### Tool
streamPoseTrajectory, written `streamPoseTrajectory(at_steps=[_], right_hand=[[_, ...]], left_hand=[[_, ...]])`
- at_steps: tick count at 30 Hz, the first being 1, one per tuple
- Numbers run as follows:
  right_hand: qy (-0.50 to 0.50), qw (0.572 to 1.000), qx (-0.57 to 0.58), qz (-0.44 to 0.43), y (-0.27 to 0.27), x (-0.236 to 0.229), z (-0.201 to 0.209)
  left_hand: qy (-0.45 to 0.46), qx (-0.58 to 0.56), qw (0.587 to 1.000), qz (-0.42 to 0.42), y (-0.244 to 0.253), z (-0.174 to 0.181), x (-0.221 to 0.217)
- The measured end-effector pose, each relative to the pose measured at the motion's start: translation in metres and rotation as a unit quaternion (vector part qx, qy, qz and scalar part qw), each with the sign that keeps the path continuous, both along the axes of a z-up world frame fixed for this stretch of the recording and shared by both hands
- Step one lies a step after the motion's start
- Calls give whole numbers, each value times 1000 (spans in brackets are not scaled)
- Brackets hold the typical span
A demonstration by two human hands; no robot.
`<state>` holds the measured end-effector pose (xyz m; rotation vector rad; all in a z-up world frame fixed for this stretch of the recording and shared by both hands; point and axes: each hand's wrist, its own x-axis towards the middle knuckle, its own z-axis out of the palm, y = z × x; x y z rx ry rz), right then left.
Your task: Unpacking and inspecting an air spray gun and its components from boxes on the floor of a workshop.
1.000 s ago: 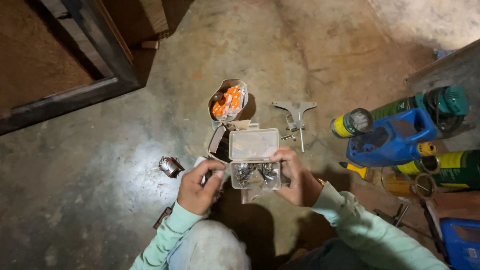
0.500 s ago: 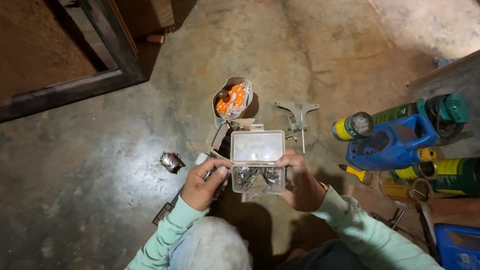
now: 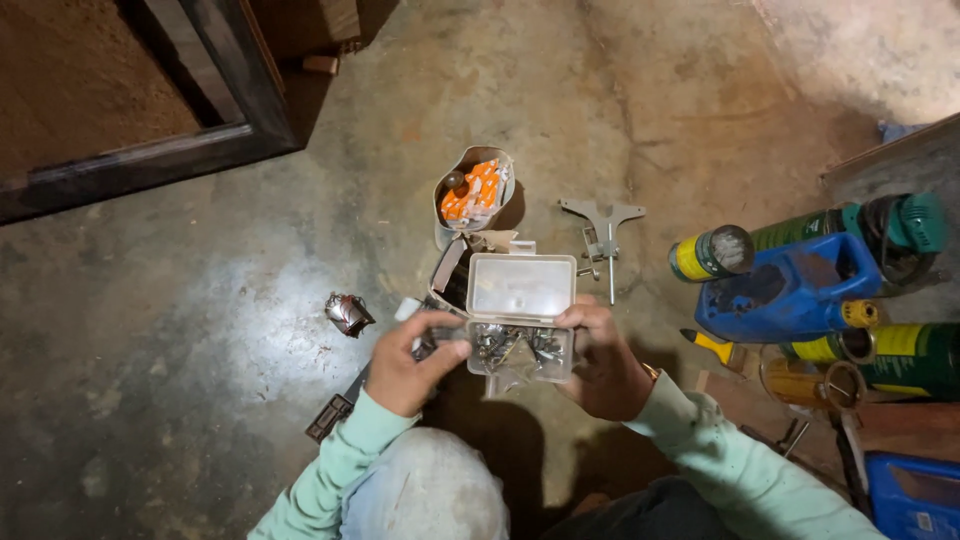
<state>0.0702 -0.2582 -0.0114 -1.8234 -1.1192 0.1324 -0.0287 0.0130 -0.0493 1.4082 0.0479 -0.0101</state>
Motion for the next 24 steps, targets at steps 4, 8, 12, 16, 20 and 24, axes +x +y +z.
streamPoseTrajectory(at_steps=[4,8,12,16,20,24], right_hand=[[6,1000,-1,-9,5,-1,5],[8,1000,-6,-24,6,-1,0],[14,1000,-20,-14,4,0,-6],[4,1000,6,-11,7,-2,-1],[19,1000,18,-7,6,0,-3],[-14,999,-43,-23,5,1,5]], left_hand=[[-95,192,973,83,4,35,-2],[-160,291,942,45,4,56,0],[-133,384,914,6,3,54,2],[-177,338,924,17,-2,33,2],[-178,109,977,34,-4,-4,1],[71,26,997,0,-2,-23,0]])
